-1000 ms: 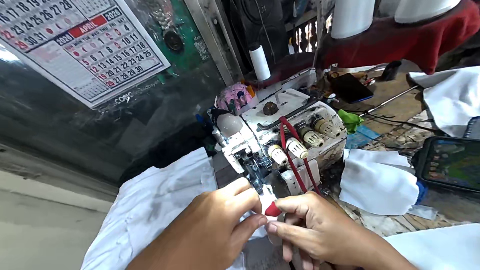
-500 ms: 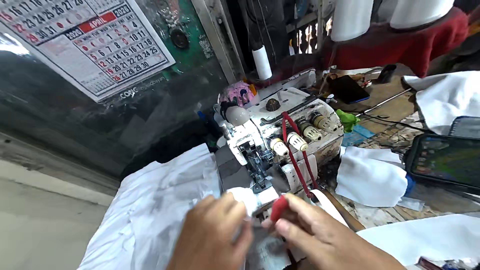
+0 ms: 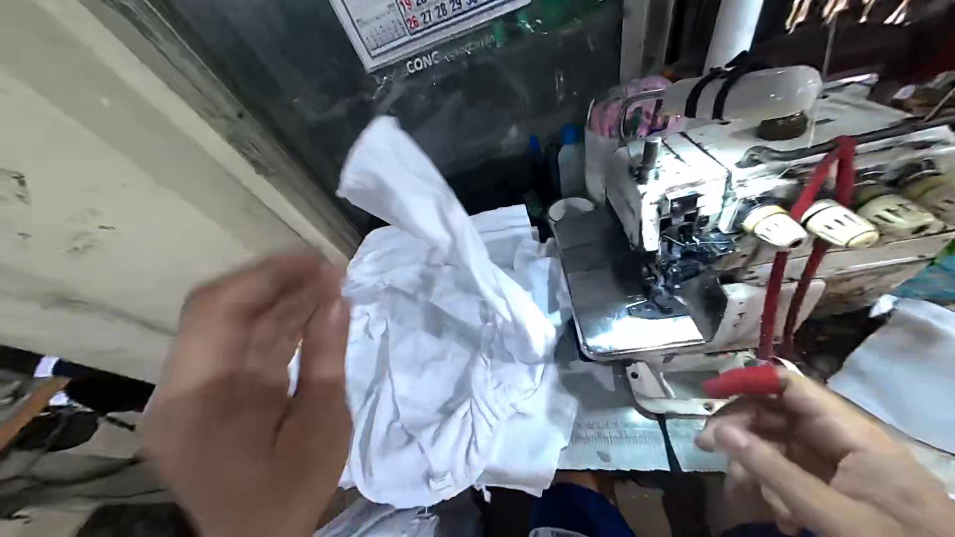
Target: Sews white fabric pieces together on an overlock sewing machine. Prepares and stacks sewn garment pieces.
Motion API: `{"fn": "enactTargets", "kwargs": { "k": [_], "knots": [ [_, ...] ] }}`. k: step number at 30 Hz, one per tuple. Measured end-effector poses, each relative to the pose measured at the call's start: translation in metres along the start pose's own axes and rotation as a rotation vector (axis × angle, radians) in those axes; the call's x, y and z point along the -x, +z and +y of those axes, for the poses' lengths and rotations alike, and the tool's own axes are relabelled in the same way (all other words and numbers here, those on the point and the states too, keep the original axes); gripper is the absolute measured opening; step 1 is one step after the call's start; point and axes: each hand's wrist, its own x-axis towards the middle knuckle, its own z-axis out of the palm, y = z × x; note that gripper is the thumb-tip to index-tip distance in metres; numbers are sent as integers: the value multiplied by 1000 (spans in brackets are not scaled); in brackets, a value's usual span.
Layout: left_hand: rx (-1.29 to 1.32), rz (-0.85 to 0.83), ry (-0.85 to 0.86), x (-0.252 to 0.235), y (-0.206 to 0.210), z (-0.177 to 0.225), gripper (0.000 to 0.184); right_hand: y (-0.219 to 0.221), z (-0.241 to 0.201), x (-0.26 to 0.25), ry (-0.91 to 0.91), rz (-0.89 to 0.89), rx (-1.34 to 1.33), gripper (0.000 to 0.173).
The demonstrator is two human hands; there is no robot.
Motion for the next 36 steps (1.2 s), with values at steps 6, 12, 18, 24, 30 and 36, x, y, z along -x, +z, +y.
{"fn": "enactTargets", "kwargs": {
  "k": [6,12,18,24,30,36],
  "knots": [
    [-215,-470,-82,152,-24,-84,62,9,22,20,89,-139,31,41],
    [-266,-260,-61,89,-36,-70,39,24,3,9,-15,-412,177,33],
    [140,41,-275,-18,-27,-21,32,55,-15,-7,-102,-381,212,26],
    [675,164,-488,-51,-21,-10,32,165,12,-76,-183,-183,682,50],
    [9,132,-328,-22,-63,-119,39,144,16,-82,-416,-4,607,22],
    [-51,-400,82,36,47,-58,25,140,-34,-94,-606,125,606,14]
  ]
}}
